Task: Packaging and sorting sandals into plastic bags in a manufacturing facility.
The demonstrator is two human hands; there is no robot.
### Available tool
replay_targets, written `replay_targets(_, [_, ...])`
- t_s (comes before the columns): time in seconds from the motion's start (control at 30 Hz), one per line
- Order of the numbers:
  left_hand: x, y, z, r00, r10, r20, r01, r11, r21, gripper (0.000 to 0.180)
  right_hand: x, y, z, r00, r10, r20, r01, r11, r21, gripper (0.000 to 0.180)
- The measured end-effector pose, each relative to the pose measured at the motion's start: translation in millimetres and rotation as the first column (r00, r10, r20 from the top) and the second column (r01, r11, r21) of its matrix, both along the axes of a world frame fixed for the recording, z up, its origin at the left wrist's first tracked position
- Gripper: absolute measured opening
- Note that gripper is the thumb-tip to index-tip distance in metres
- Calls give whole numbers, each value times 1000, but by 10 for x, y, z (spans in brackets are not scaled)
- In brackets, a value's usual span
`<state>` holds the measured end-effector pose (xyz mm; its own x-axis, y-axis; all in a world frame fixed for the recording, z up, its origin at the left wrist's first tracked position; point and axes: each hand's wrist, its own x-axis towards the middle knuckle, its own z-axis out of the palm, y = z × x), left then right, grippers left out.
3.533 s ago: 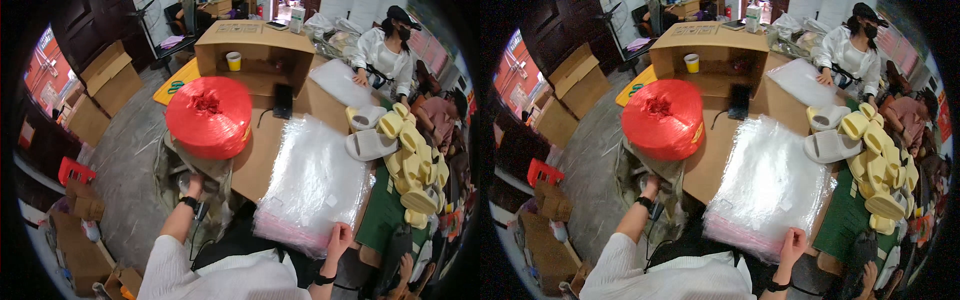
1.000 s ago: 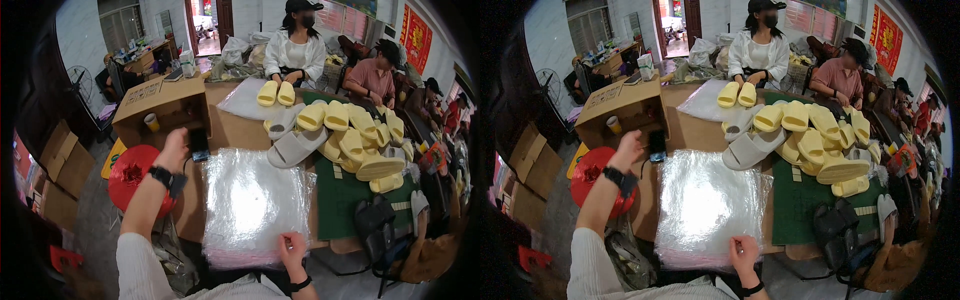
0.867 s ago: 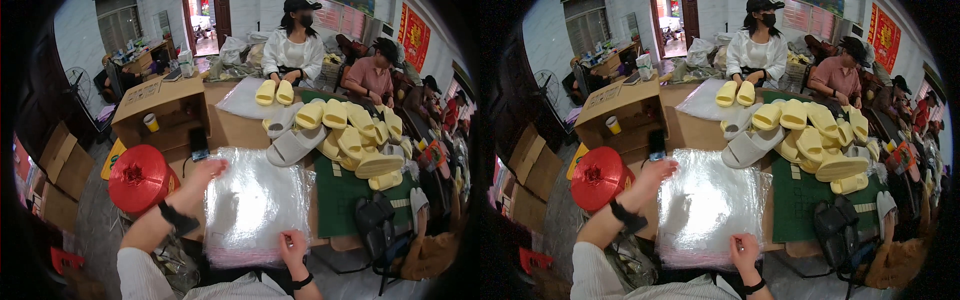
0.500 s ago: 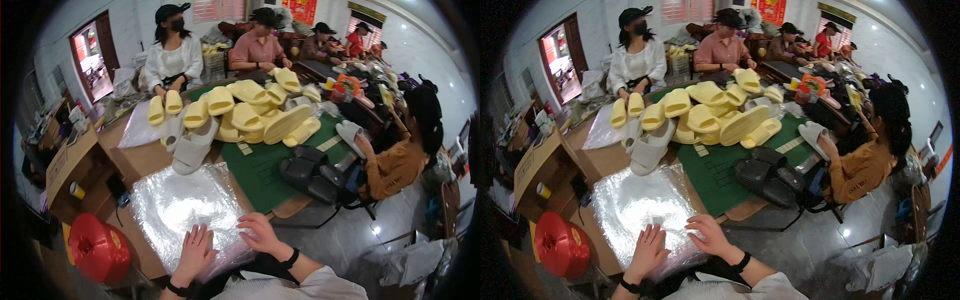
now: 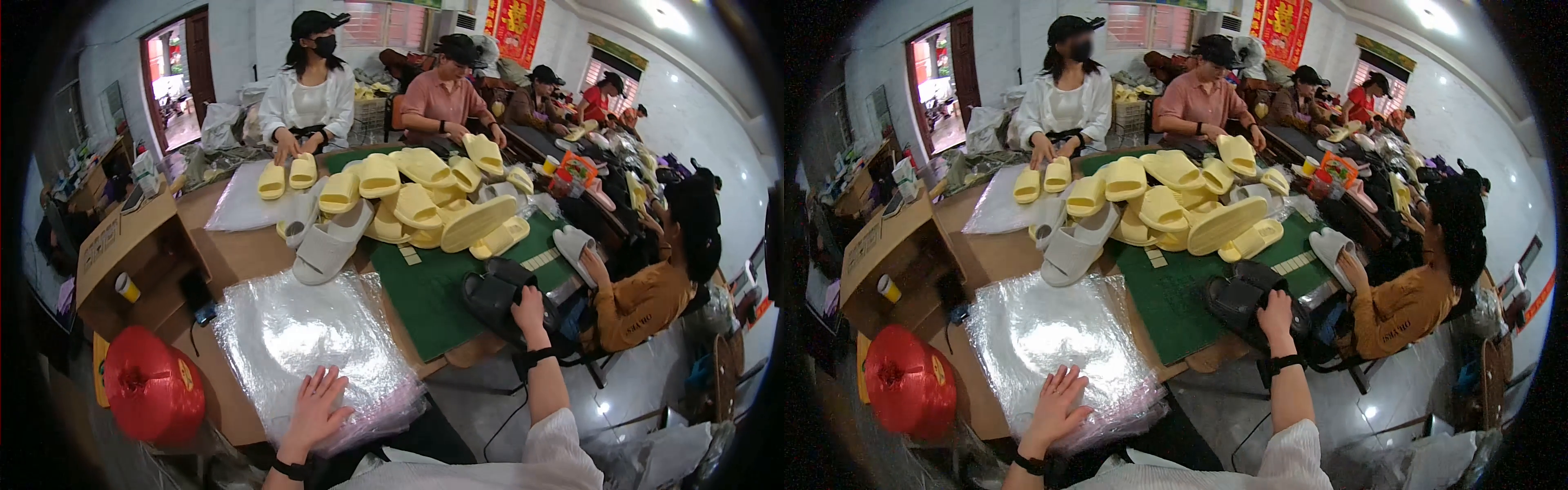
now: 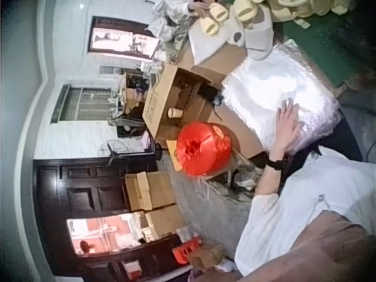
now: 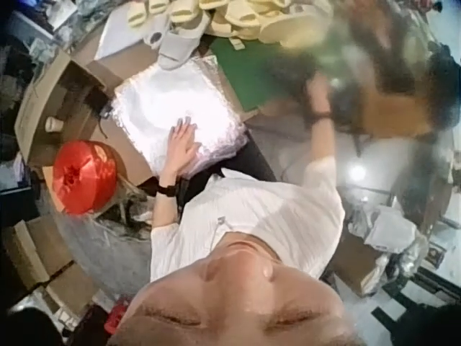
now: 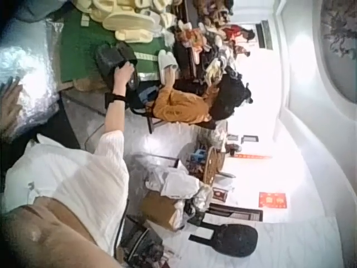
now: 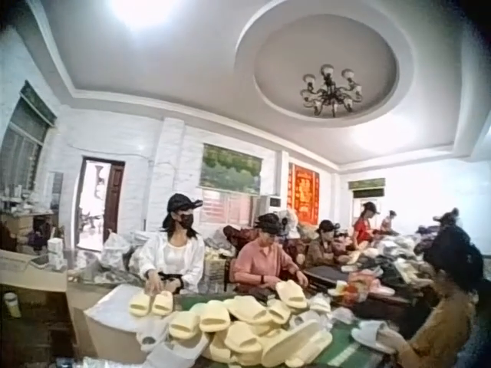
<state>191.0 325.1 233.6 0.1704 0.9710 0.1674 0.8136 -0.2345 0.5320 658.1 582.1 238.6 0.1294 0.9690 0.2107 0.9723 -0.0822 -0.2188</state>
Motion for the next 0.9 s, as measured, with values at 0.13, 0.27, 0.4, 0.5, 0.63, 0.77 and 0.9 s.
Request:
replay_targets(0.13, [5,-7,-28,1000,15,-7,-15,1000,5,59,17,-30,-80,997,39,-63,-37,999,36,50])
replay_targets(0.27, [17,-33,-52,999,21,-26,-19,999,44,58,-146,-400,-170,951,310,6,-306,936,177,39])
replay_targets(0.4, [-9,-95,12,1000,30,9,-30,993,110,61,-495,-900,89,887,462,-9,-456,878,146,35])
replay_targets(0.5, [-43,-179,172,999,31,24,-33,993,113,64,-514,-1128,92,870,466,-164,-448,884,131,26])
replay_targets(0.63, [-190,-417,177,997,47,-68,-42,997,70,70,-751,-1459,120,725,502,-472,-408,865,292,26])
replay_targets(0.77, [-219,-555,208,995,54,-79,-56,998,-30,76,-858,-1721,21,650,461,-604,-237,878,415,35])
replay_targets(0.9, [-115,-569,127,992,73,-99,-74,997,-3,73,-911,-1982,-257,279,455,-846,-85,889,450,50])
